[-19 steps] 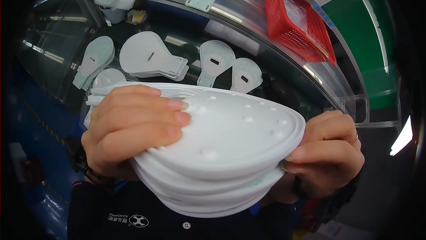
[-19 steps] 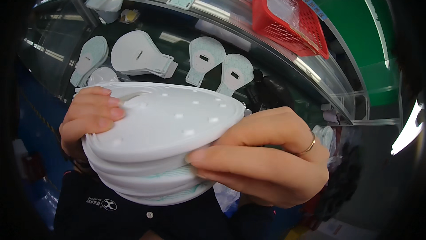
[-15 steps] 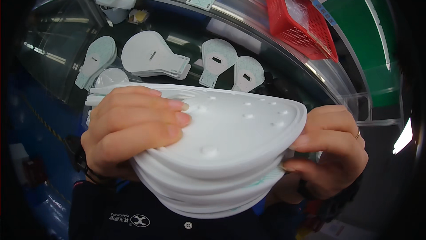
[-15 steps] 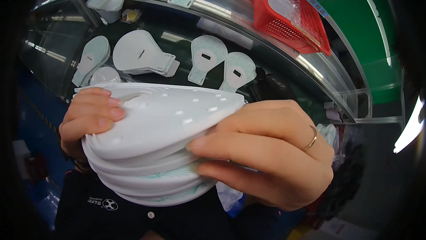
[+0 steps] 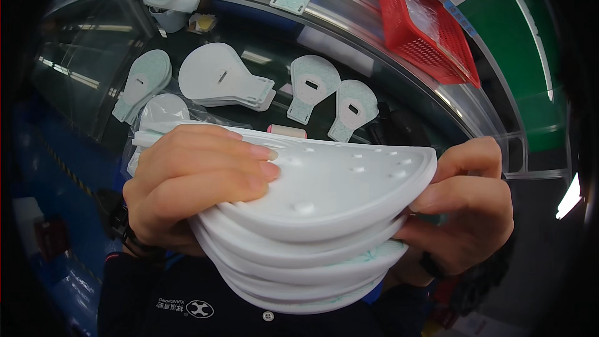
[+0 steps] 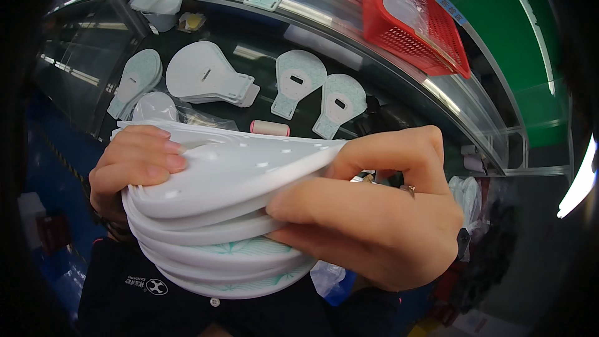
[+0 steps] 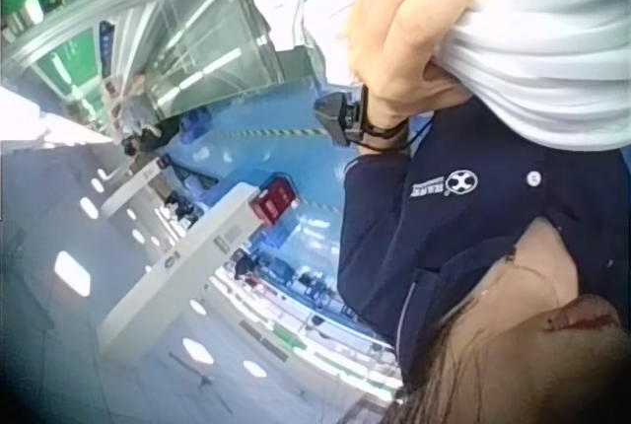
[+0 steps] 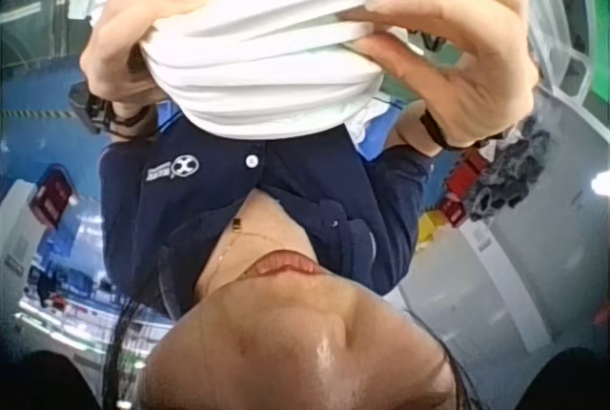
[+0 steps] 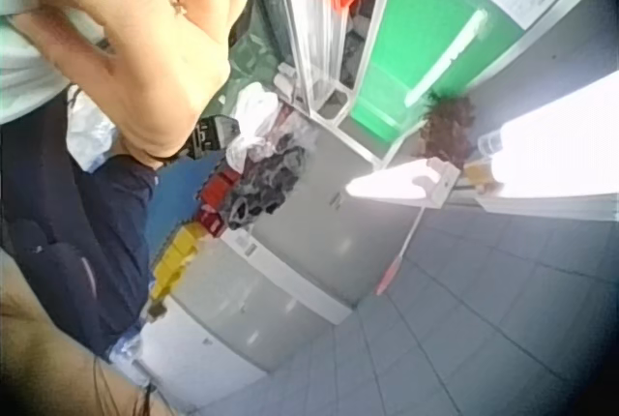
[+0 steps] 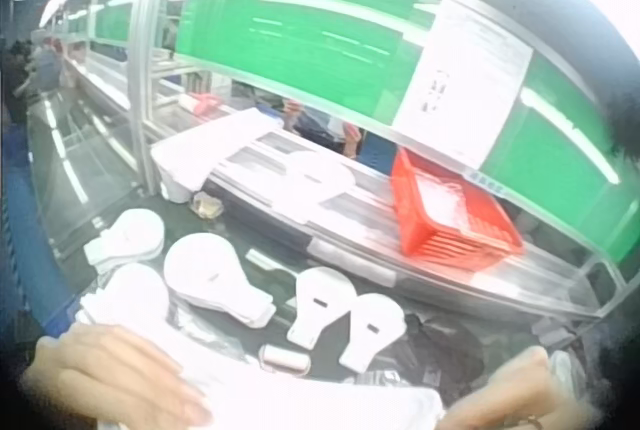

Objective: The person inspects a stack of white plastic parts, separates them by hand, and cleans the surfaces with a lint roller. They then place the parts one at a time into a plastic bag.

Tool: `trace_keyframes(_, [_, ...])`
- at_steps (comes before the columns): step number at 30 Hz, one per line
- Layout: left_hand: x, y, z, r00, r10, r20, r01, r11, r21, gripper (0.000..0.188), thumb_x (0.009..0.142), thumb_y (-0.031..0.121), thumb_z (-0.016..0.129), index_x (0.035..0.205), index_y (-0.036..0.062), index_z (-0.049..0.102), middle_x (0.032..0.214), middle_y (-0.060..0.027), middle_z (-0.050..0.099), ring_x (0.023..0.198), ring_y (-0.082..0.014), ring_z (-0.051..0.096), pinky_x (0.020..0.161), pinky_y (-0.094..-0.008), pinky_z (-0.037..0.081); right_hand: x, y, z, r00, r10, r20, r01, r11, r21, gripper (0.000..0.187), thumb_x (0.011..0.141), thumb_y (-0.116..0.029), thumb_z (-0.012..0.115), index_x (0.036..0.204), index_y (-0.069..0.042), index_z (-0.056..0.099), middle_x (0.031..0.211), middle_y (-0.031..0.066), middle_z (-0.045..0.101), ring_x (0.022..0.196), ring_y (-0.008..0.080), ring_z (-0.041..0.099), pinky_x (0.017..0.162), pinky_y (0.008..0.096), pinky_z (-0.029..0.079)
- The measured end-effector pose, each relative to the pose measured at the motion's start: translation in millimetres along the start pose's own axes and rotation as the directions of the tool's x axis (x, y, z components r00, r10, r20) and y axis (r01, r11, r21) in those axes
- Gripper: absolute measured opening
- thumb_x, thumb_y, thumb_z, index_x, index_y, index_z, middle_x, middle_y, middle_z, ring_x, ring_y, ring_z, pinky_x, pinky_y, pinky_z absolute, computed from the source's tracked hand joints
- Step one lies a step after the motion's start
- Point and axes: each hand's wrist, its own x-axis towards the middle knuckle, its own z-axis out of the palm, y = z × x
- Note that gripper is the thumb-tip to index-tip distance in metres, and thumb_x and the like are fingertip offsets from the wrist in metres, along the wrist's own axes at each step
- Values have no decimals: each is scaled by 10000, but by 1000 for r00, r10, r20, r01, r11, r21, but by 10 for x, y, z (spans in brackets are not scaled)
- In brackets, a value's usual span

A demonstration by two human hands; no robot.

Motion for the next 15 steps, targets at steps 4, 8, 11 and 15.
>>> trace_keyframes(4, [-5,-2,5,999,-37,17,38,997,-73,383,657,146,773,970,24,589,877,-109,664,778,-228,653,666,-312,522,67,151,110,989,-136,-64,146,969,198,413,664,-244,796,939,-134,509,711,7,604,716,114,425,702,253,411])
trace_keyframes(8, [-3,52,18,993,-94,73,99,992,-76,471,648,82,755,1079,-3,584,923,-116,647,788,-222,645,677,-304,529,67,235,264,957,-176,-232,216,963,162,381,731,-310,744,912,-160,445,608,-66,560,759,130,396,820,341,429])
trace_keyframes(11, [17,63,0,990,-72,123,86,990,-111,490,654,47,736,1120,17,586,935,-113,637,793,-223,641,679,-299,530,43,201,373,919,-167,-357,229,964,139,360,764,-324,709,887,-167,410,579,-89,538,767,144,391,949,448,413])
trace_keyframes(15, [-2,51,-26,988,-62,140,83,985,-151,448,661,13,718,1097,40,617,928,-108,626,806,-229,633,673,-277,518,34,188,446,894,-140,-426,236,955,180,344,788,-368,676,901,-157,429,592,-70,548,782,155,402,987,502,388])
